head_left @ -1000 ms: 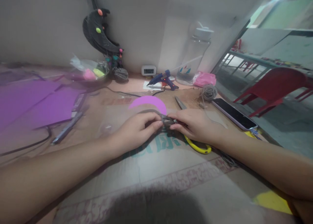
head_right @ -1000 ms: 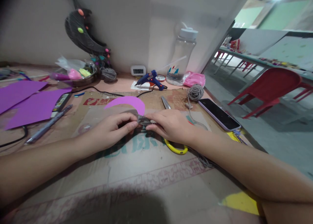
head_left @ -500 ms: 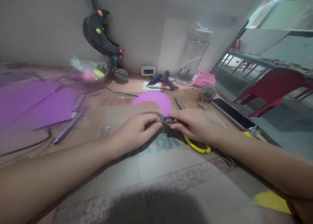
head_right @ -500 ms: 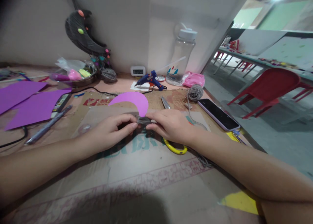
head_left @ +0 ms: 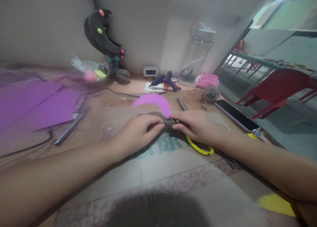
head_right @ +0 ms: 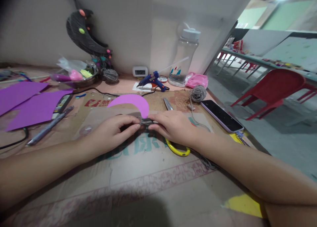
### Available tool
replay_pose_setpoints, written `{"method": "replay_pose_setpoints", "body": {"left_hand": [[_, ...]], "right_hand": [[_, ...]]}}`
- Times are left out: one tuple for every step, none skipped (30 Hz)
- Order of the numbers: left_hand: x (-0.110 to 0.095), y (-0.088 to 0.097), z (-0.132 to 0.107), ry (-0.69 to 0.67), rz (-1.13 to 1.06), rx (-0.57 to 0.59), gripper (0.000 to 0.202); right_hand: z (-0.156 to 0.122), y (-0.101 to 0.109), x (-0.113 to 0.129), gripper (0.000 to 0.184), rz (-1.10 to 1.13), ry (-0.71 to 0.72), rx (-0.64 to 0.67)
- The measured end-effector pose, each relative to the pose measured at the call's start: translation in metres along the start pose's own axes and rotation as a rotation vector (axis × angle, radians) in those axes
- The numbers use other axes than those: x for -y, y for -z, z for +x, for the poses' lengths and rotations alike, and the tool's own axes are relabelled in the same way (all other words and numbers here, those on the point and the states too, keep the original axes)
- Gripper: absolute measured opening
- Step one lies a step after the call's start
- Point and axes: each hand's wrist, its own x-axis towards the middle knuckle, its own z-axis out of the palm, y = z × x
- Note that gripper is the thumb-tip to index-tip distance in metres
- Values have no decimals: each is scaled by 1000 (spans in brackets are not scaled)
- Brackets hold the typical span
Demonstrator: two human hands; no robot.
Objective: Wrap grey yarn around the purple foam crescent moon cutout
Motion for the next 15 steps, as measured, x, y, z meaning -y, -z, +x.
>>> {"method": "replay_pose_setpoints", "body": {"left_hand": [[0, 0, 0, 6, 1, 1, 28], [0, 0, 0, 11, -3, -1, 28], [-1, 0, -1, 14, -11, -6, 27], [-1, 0, -1, 16, -20, -10, 26], [-1, -1, -1, 17, -28, -16, 26], [-1, -1, -1, 20, -35, -22, 25], [0, -2, -1, 25, -40, -26, 24], [0, -2, -1, 31, -46, -27, 23], [0, -2, -1, 38, -51, -26, 22], [1, -2, -1, 44, -58, -26, 21], [1, -2, -1, 48, -65, -24, 21], [1, -2, -1, 51, -74, -21, 21], [2, -2, -1, 50, -82, -19, 22], [2, -1, 0, 47, -88, -19, 22], [2, -1, 0, 44, -94, -16, 22]], "right_hand": [[0, 0, 0, 39, 3, 0, -3], [0, 0, 0, 39, 5, 3, -6], [0, 0, 0, 39, 8, 7, -7], [0, 0, 0, 39, 12, 9, 0], [1, 0, 0, 39, 17, 9, 12], [1, 0, 0, 39, 21, 8, 25], [1, 1, 0, 40, 27, 6, 37], [1, 1, 1, 40, 31, 4, 48], [1, 1, 1, 40, 35, 4, 58], [1, 1, 1, 39, 36, 7, 65], [1, 2, 1, 39, 35, 14, 70], [1, 2, 1, 39, 30, 24, 75], [1, 2, 1, 40, 24, 37, 76], [1, 2, 1, 40, 16, 50, 73], [1, 2, 1, 41, 7, 63, 67]]}}
